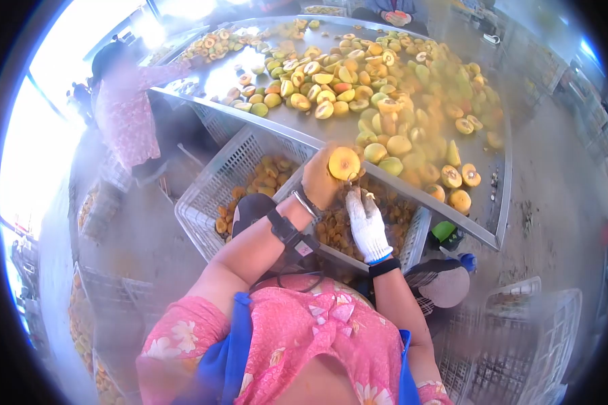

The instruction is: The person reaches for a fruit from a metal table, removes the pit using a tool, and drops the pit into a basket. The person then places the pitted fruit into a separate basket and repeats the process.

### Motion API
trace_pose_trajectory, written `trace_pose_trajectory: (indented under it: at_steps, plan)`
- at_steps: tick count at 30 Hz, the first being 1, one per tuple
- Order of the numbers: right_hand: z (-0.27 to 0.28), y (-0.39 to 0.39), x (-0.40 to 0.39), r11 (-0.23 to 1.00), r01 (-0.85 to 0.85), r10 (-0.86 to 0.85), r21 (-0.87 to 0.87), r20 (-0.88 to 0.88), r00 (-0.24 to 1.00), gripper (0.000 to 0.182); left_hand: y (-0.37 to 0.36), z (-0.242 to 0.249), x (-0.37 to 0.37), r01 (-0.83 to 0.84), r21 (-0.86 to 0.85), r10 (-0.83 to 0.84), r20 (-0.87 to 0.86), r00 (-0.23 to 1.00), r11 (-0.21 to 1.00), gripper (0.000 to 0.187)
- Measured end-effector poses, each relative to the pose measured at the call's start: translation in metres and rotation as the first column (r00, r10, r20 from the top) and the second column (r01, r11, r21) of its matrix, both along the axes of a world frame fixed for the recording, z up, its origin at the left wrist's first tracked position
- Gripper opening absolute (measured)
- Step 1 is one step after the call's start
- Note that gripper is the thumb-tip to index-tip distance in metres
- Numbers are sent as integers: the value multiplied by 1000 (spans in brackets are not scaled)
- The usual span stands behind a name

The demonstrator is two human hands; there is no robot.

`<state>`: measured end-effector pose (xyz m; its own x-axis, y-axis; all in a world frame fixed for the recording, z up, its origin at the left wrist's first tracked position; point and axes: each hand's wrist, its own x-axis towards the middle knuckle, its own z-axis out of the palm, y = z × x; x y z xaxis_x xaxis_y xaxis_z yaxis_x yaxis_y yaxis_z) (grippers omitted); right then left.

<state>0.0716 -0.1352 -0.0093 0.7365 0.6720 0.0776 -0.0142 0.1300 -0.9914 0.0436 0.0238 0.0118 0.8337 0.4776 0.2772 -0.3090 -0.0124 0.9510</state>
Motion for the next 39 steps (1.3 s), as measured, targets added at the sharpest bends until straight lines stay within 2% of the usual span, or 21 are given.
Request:
trace_pose_trajectory:
  at_steps: [3, 4, 5, 10, 13, 16, 19, 20, 23, 25, 26, 28, 30, 31, 33, 34, 35, 37, 38, 39]
  plan:
    - [2, -5, 4, 993, -70, 67, -92, -39, 997, 29, -25, 13, -8, 94, -340, -78, 61, 995, 936, 41]
    - [-2, -3, 6, 997, -65, 61, -52, -72, 996, 29, -28, 15, -10, 151, -489, -114, 104, 988, 859, 40]
    - [-3, -4, 6, 995, -53, 50, -83, -42, 998, 29, -30, 16, -10, 206, -622, -143, 151, 978, 756, 40]
    - [-6, -4, 7, 975, -25, 44, -221, 79, 996, 30, -40, 8, -11, 149, -560, -96, 123, 988, 815, 39]
    - [0, -7, 6, 973, -48, 61, -225, 53, 997, 30, -45, 6, -11, 112, -515, -67, 105, 992, 850, 37]
    - [-11, -6, 6, 982, -10, 39, -186, 152, 988, 48, -48, 3, -8, 42, -457, -17, 59, 998, 889, 35]
    - [-4, -8, 6, 960, -56, 86, -275, 96, 992, 35, -54, 9, -7, -61, -413, 64, -8, 998, 909, 35]
    - [-1, -10, 7, 955, -67, 104, -287, 117, 988, 36, -56, 13, -7, -98, -399, 94, -30, 995, 912, 35]
    - [0, -12, 6, 944, -103, 160, -312, 165, 973, 38, -47, 21, -8, -64, -424, 19, -110, 994, 904, 38]
    - [-3, -12, 4, 940, -137, 199, -311, 178, 964, 38, -49, 30, -9, -134, -479, 51, -183, 982, 867, 41]
    - [-2, -12, 3, 955, -162, 196, -248, 118, 974, 38, -49, 34, -9, -171, -504, 66, -220, 973, 846, 43]
    - [0, -12, -1, 974, -195, 196, -114, -3, 981, 39, -41, 26, -10, -103, -344, 48, -165, 985, 933, 45]
    - [8, -15, -2, 961, -254, 232, -109, -183, 955, 39, -36, 20, -10, -101, -241, 64, -155, 986, 965, 48]
    - [8, -16, -3, 955, -286, 257, -82, -258, 931, 38, -39, 26, -9, -131, -222, 94, -170, 981, 966, 50]
    - [5, -16, -2, 940, -342, 311, -10, -389, 867, 38, -37, 29, -11, -88, -212, 48, -186, 981, 973, 53]
    - [4, -17, -1, 930, -366, 344, 39, -443, 828, 38, -33, 27, -12, -13, -220, -29, -186, 982, 975, 55]
    - [6, -21, 1, 889, -431, 436, 153, -572, 695, 38, -30, 26, -13, 64, -228, -108, -185, 977, 972, 57]
    - [13, -29, 3, 781, -479, 587, 400, -732, 347, 38, -27, 25, -11, 88, -66, -100, -216, 971, 994, 59]
    - [13, -28, 1, 774, -450, 598, 446, -747, 290, 39, -26, 25, -11, 101, 15, -95, -230, 969, 995, 60]
    - [12, -25, -2, 766, -418, 610, 488, -757, 234, 40, -25, 25, -9, 125, -20, -126, -212, 969, 992, 59]
